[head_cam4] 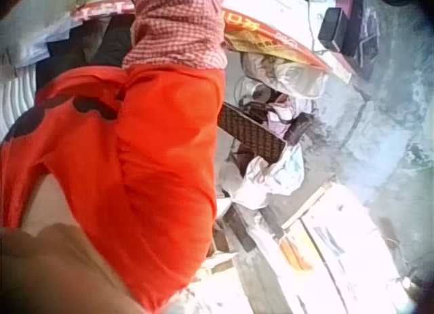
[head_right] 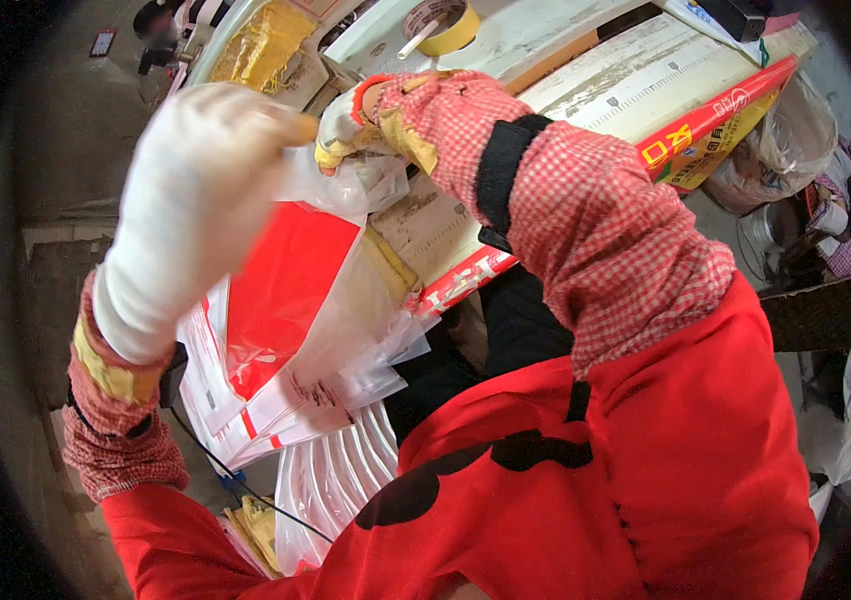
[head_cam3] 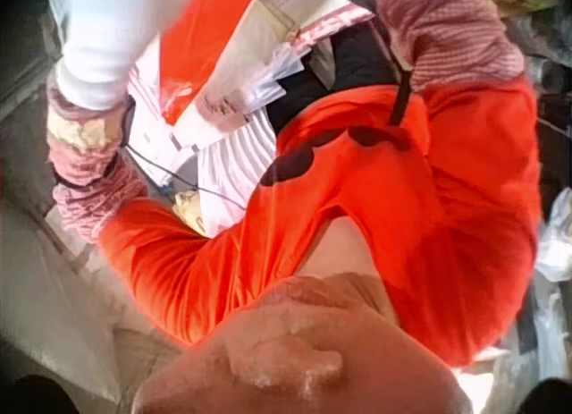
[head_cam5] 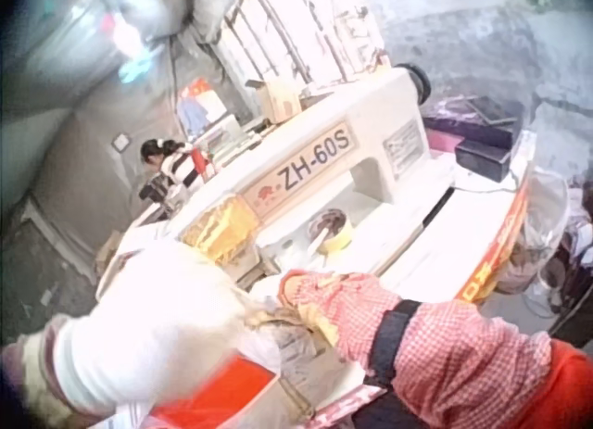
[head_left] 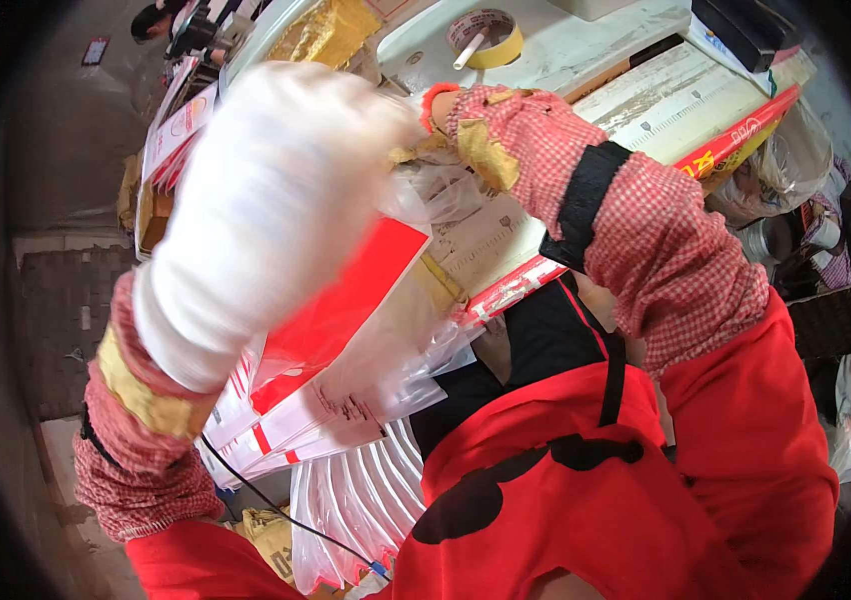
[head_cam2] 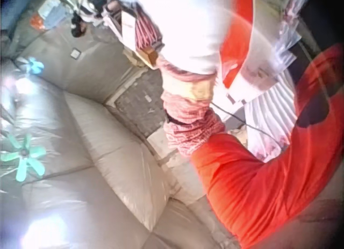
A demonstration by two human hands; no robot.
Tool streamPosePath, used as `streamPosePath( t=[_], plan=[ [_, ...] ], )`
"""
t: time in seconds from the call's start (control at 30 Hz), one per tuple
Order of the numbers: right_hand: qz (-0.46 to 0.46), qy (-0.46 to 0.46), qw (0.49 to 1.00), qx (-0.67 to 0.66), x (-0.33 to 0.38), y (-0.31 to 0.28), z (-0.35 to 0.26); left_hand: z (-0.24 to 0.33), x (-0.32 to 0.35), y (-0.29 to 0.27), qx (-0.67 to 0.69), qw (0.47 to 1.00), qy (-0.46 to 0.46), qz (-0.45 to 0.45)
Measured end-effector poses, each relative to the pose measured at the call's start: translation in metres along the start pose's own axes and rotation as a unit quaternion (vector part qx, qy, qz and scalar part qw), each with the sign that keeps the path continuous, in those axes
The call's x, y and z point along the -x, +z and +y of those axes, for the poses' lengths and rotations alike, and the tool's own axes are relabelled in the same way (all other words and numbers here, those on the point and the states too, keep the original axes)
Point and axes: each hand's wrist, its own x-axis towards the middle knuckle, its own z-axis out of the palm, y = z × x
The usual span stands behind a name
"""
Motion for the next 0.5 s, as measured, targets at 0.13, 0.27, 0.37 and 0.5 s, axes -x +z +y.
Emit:
streamPosePath(
  t=[0.13,0.27,0.37,0.5],
  plan=[
    [-0.024,-0.069,0.997,-0.008,-0.030,0.006,0.017,0.033,-0.037,0.007,0.073,0.971,0.081,-0.215],
    [-0.049,-0.135,0.990,-0.007,-0.091,0.011,0.041,-0.028,-0.062,0.008,0.421,0.704,-0.122,-0.560],
    [-0.059,-0.147,0.987,0.009,-0.115,0.016,0.050,-0.061,-0.065,0.015,0.410,0.677,-0.201,-0.577],
    [-0.073,-0.132,0.987,0.053,-0.090,0.022,0.035,-0.056,-0.064,0.012,0.316,0.697,-0.172,-0.620]
  ],
)
